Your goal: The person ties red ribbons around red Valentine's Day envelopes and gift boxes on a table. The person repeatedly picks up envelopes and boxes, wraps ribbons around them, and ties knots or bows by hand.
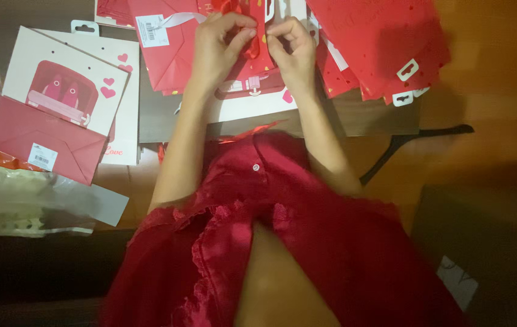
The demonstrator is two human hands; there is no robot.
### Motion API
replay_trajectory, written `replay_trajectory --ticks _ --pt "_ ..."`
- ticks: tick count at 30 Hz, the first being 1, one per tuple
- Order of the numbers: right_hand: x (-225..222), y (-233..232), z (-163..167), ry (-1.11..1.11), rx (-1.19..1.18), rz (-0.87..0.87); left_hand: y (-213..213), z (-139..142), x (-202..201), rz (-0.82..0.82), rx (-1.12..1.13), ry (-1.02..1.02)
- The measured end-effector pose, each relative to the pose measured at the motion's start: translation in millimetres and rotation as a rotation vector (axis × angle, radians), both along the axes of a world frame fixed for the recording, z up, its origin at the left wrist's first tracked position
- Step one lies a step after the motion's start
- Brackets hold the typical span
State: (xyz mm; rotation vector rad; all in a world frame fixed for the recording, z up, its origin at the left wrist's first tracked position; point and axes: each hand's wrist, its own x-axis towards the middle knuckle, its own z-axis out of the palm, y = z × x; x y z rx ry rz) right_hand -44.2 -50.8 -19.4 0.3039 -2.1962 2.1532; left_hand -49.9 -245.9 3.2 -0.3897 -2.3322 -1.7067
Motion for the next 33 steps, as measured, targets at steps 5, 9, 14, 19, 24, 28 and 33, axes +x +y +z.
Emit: replay_trajectory --ticks 5,9,14,19,24,28,33 --pt "-4.0 2.7 4.1 -0.006 0.019 0.070 -1.9 -2.8 0.1 -0.014 0.024 -0.010" --pt "-5.6 -4.6 6.9 -0.003 0.129 0.034 -4.0 -3.2 1.7 -0.011 0.047 -0.032" --pt "-4.4 -10.1 10.6 -0.038 0.138 0.006 -3.6 -3.3 5.3 0.001 0.038 -0.006" --pt "-5.0 -9.3 10.8 0.021 0.224 0.014 -1.6 -6.2 6.9 0.024 0.028 0.024" --pt "-9.8 -3.8 7.1 -0.041 0.087 0.065 -4.4 -9.0 2.8 0.000 0.032 0.004" --pt "-10.5 2.5 4.5 -0.194 0.009 0.065 -5.0 -10.5 1.0 0.020 -0.009 0.028" --pt "-11.1 2.0 4.0 -0.197 -0.012 0.095 -4.4 -11.3 2.4 0.050 -0.001 -0.015"
